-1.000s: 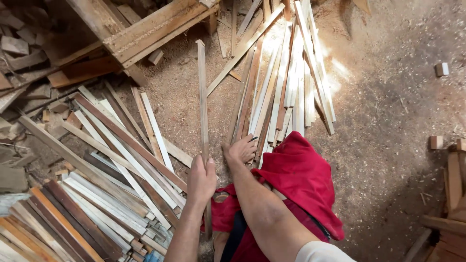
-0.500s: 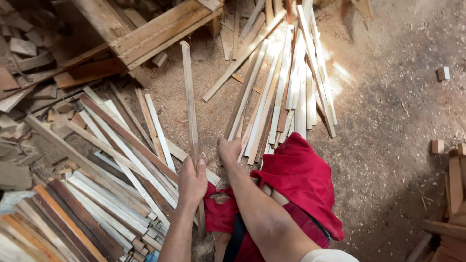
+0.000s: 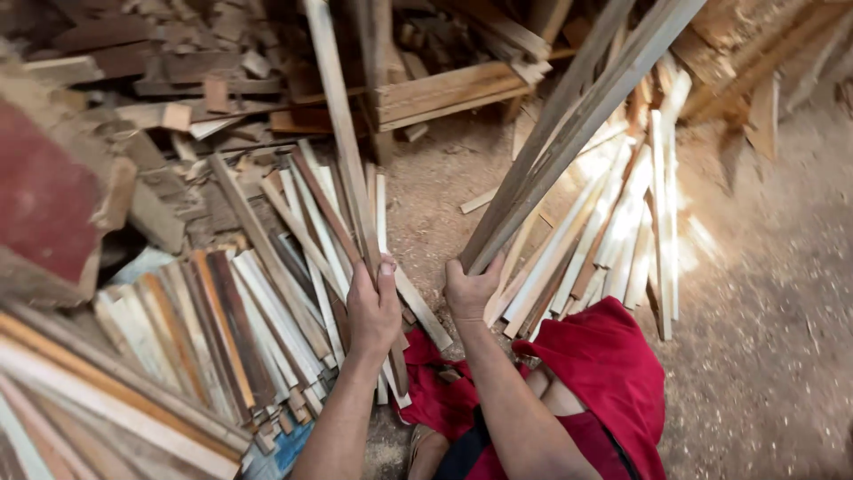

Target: Marking thin wood strips with a pen for sorting or measurement in a workshop

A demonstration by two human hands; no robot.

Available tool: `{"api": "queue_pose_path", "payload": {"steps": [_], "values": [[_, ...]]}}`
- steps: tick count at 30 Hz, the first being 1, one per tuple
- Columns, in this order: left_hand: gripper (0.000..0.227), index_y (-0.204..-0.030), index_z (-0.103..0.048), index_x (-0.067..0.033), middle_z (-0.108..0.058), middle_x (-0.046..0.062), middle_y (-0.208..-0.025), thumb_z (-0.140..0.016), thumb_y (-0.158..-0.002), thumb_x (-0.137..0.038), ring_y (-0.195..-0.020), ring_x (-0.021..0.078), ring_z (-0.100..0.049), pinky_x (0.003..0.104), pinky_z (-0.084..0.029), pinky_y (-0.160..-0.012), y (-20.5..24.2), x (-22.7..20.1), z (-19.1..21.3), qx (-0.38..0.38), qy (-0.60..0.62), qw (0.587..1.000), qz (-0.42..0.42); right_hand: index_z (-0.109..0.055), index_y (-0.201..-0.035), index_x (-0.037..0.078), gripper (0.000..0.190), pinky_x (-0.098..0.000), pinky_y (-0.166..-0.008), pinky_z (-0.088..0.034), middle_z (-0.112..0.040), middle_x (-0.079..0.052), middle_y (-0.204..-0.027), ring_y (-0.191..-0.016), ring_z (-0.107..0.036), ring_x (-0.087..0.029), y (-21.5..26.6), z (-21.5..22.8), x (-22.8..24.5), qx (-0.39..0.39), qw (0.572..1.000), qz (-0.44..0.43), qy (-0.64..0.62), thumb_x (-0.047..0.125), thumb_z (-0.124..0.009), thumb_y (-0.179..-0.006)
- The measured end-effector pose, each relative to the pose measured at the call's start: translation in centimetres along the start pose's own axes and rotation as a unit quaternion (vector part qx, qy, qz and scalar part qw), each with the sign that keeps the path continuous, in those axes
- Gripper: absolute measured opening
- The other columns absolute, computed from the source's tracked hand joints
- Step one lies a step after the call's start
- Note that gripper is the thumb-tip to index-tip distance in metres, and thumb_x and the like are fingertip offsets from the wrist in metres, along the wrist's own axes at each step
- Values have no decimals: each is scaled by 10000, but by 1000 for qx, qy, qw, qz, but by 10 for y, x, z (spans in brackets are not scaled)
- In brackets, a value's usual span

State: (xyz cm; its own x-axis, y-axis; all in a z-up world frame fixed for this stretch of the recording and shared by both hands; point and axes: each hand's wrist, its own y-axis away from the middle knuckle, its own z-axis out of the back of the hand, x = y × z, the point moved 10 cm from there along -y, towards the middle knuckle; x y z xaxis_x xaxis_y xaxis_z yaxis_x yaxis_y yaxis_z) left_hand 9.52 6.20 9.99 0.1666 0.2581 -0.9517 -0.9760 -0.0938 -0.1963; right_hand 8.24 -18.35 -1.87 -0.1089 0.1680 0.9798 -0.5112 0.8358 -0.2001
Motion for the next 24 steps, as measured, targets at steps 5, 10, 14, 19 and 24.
{"api": "queue_pose_path", "payload": {"steps": [5,10,14,19,24], "values": [[253,-1012,-546,-60,-727,183,-818,-494,-1048,-305,-797,343,-752,440,-610,-669,3,39,40,-128,3,989,79,-629,-964,119,412,-276,-548,-476,-592,-118,-653,-586,-627,-235,41,-31,53,151,983,96,41,20,-716,-574],[253,-1092,-545,-69,-702,202,-797,-518,-1027,-312,-835,446,-703,569,-530,-703,25,61,73,-206,-86,962,156,-607,-1077,19,466,-512,-723,-546,-663,-293,-841,-860,-701,-465,112,-66,34,376,924,22,72,39,-755,-636],[263,-1014,-510,-41,-676,257,-816,-535,-1015,-303,-750,442,-677,519,-541,-662,29,177,75,-176,-118,952,220,-596,-1212,107,567,-506,-866,-573,-717,-219,-1028,-1062,-699,-423,156,-72,-51,469,837,-119,256,186,-791,-685],[345,-1130,-550,-40,-691,300,-964,-503,-1058,-374,-985,493,-677,562,-538,-830,39,175,57,-101,-180,951,232,-542,-1369,10,757,-535,-1119,-466,-525,-293,-1386,-1311,-529,-494,162,-55,-59,470,843,-108,237,84,-697,-632],[386,-1200,-530,2,-658,317,-1116,-520,-1054,-355,-1125,516,-603,604,-474,-950,35,141,16,-8,-192,956,222,-602,-1366,206,749,-456,-948,-584,-723,-171,-1191,-1175,-674,-331,101,-35,-56,347,862,-217,298,689,-693,-801]]}}
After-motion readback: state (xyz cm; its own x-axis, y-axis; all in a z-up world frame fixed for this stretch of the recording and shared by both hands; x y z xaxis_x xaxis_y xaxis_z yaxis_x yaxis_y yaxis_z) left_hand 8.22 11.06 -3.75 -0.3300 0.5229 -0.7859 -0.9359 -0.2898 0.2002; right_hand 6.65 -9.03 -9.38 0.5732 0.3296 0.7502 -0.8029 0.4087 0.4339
